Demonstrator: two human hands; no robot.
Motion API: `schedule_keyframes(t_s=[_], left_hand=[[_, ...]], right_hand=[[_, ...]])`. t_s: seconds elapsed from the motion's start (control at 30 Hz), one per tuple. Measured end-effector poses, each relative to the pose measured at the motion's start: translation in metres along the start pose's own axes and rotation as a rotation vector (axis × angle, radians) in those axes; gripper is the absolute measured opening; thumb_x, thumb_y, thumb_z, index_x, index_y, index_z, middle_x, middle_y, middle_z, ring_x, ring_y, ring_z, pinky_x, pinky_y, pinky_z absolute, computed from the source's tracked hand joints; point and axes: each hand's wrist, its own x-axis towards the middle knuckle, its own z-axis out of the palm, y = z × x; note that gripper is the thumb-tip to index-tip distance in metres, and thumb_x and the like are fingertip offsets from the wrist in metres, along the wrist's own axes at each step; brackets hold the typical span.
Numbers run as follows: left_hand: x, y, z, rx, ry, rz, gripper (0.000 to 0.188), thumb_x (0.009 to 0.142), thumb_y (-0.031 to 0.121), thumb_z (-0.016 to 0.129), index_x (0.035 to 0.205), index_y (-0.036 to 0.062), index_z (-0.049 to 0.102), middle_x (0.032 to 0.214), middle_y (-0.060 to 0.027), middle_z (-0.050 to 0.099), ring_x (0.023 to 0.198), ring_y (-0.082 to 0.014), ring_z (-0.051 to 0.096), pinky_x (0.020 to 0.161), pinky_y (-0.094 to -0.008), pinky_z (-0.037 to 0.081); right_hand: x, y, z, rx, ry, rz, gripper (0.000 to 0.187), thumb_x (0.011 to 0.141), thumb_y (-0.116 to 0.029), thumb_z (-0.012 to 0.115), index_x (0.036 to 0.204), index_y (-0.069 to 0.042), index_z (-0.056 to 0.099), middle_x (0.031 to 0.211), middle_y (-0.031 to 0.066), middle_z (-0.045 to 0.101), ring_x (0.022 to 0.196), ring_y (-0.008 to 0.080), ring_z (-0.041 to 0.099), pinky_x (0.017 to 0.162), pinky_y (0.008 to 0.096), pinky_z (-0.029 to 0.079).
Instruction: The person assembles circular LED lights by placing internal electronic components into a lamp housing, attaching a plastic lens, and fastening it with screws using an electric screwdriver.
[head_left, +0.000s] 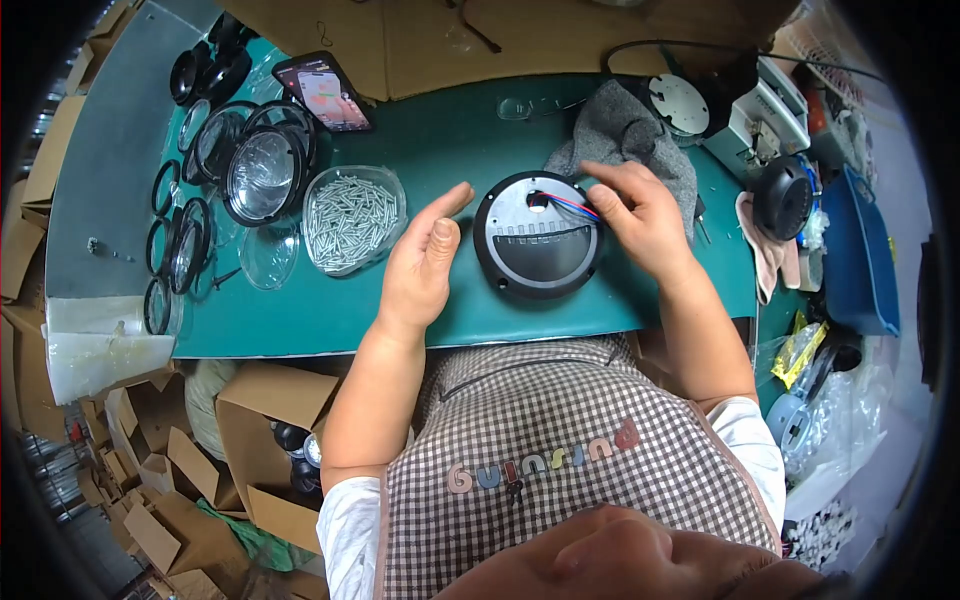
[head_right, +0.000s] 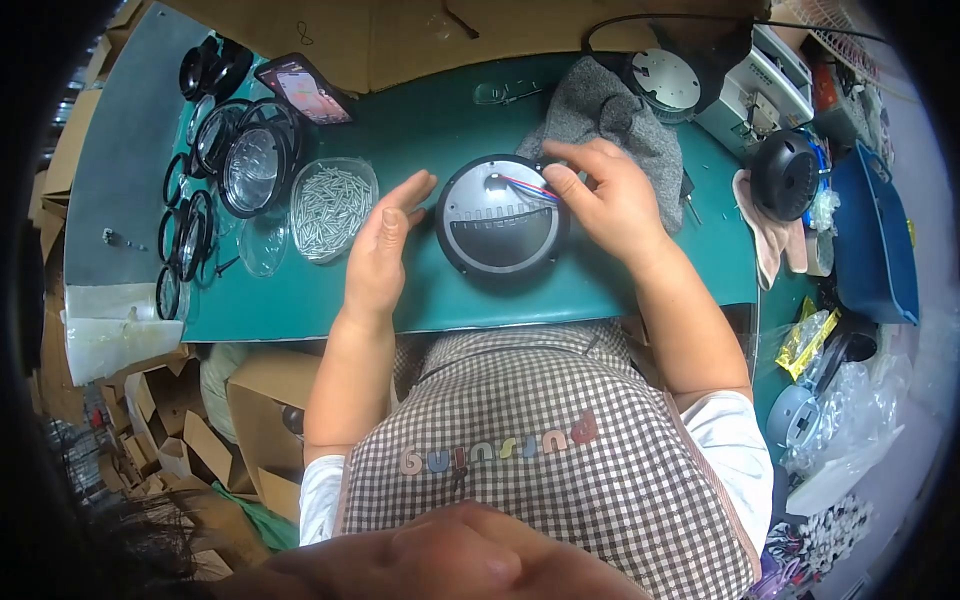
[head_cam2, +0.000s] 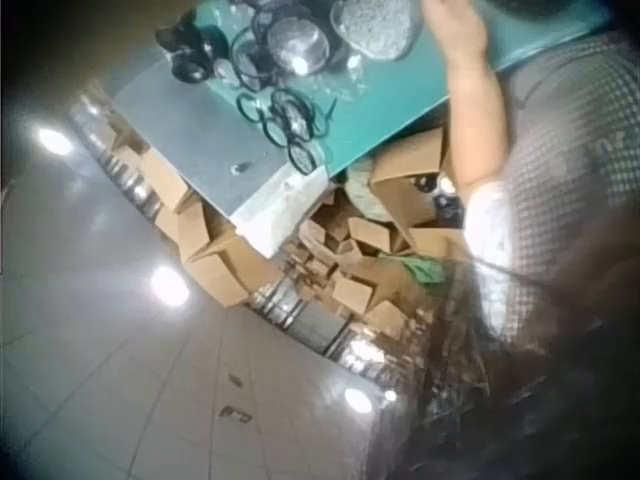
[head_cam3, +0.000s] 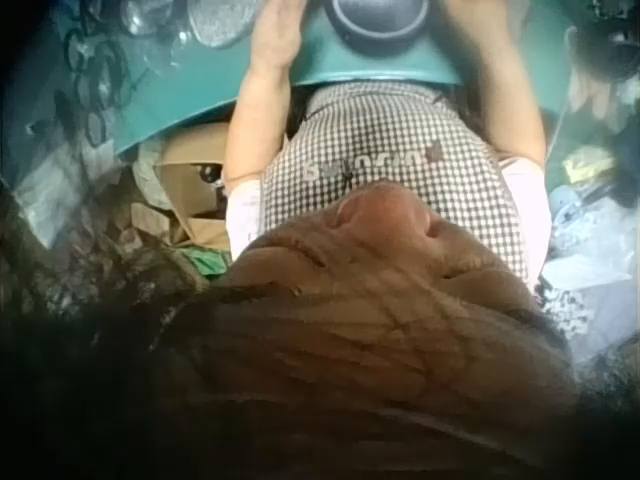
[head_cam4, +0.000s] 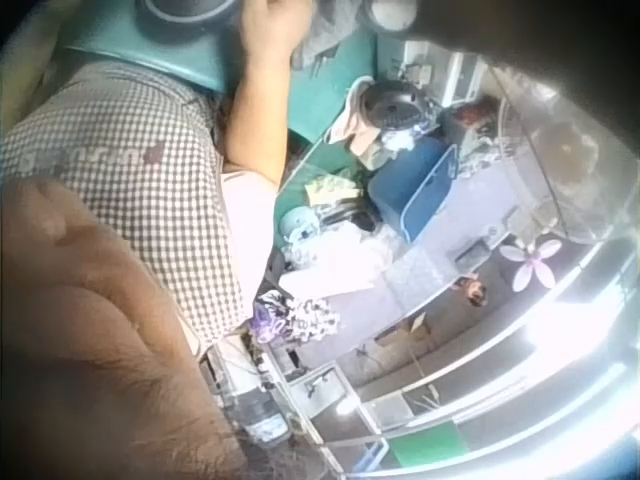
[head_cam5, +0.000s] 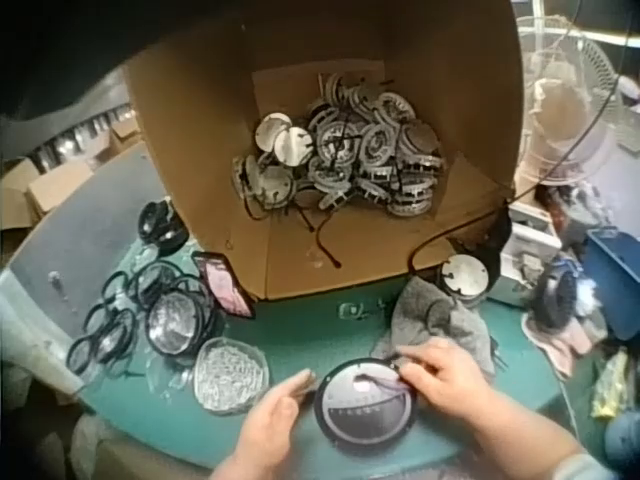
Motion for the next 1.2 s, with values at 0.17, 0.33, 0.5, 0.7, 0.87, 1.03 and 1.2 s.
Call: schedule_keyframes(t_s=[0.17,0.33,0.5,0.7,0.87,1.03,1.2], left_hand=[[-0.002,-0.001,-0.003,-0.009,0.014,0.003,0.070,0.105,0.052,0.039,0.141,-0.0071,0.046,0.142,-0.0249,0.052,0.136,-0.0346,0.047,0.113,-0.0463,0.036],[-0.005,-0.001,-0.010,-0.007,0.026,0.021,0.069,0.105,0.052,0.039,0.141,-0.0070,0.047,0.141,-0.0245,0.052,0.136,-0.0344,0.048,0.112,-0.0459,0.037],[-0.011,0.002,-0.015,0.005,0.083,0.045,0.066,0.105,0.050,0.040,0.139,-0.0058,0.049,0.138,-0.0230,0.055,0.133,-0.0327,0.050,0.110,-0.0443,0.039],[-0.016,0.015,-0.050,0.031,0.383,0.067,0.039,0.099,0.032,0.063,0.122,0.0007,0.066,0.118,-0.0140,0.069,0.112,-0.0234,0.063,0.099,-0.0347,0.047],[-0.009,0.005,-0.104,0.998,0.531,0.138,0.028,0.083,0.024,0.075,0.106,0.0078,0.074,0.101,-0.0125,0.070,0.097,-0.0319,0.065,0.087,-0.0428,0.051],[-0.005,-0.018,-0.112,1.315,0.310,0.052,0.031,0.080,0.026,0.077,0.104,0.0075,0.074,0.099,-0.0125,0.069,0.093,-0.0354,0.064,0.085,-0.0453,0.051],[-0.004,-0.032,-0.115,1.216,0.391,0.147,0.017,0.076,0.021,0.077,0.081,0.0071,0.068,0.087,-0.0117,0.065,0.088,-0.0348,0.062,0.078,-0.0482,0.049]], right_hand=[[-0.003,0.004,0.003,-0.061,-0.002,0.012,0.028,0.091,-0.028,0.069,0.110,-0.008,0.075,0.090,0.0096,0.066,0.082,0.0234,0.063,0.073,0.0323,0.051],[-0.003,0.003,0.006,-0.119,0.039,-0.082,0.026,0.090,-0.027,0.071,0.109,-0.011,0.076,0.091,0.0087,0.066,0.082,0.0244,0.064,0.072,0.0341,0.052],[-0.002,0.003,0.002,-0.221,0.023,-0.062,0.028,0.089,-0.024,0.072,0.114,-0.011,0.074,0.093,0.0098,0.066,0.084,0.0247,0.065,0.073,0.0347,0.052],[0.014,-0.057,0.003,-0.137,0.014,-0.185,0.034,0.088,-0.020,0.072,0.120,-0.010,0.071,0.099,0.0100,0.065,0.081,0.0218,0.063,0.070,0.0306,0.052],[0.056,-0.101,0.044,-0.309,-0.291,-0.488,0.029,0.087,-0.028,0.070,0.110,-0.011,0.072,0.105,0.0107,0.068,0.091,0.0321,0.067,0.079,0.0417,0.055],[0.102,-0.127,0.124,-0.582,-0.597,-0.508,0.023,0.086,-0.023,0.069,0.104,-0.009,0.073,0.107,0.0135,0.069,0.100,0.0323,0.067,0.086,0.0424,0.055],[0.126,-0.129,0.184,-0.696,-0.755,-0.496,0.021,0.084,-0.018,0.068,0.101,-0.007,0.073,0.105,0.0152,0.069,0.100,0.0339,0.067,0.084,0.0444,0.055]])
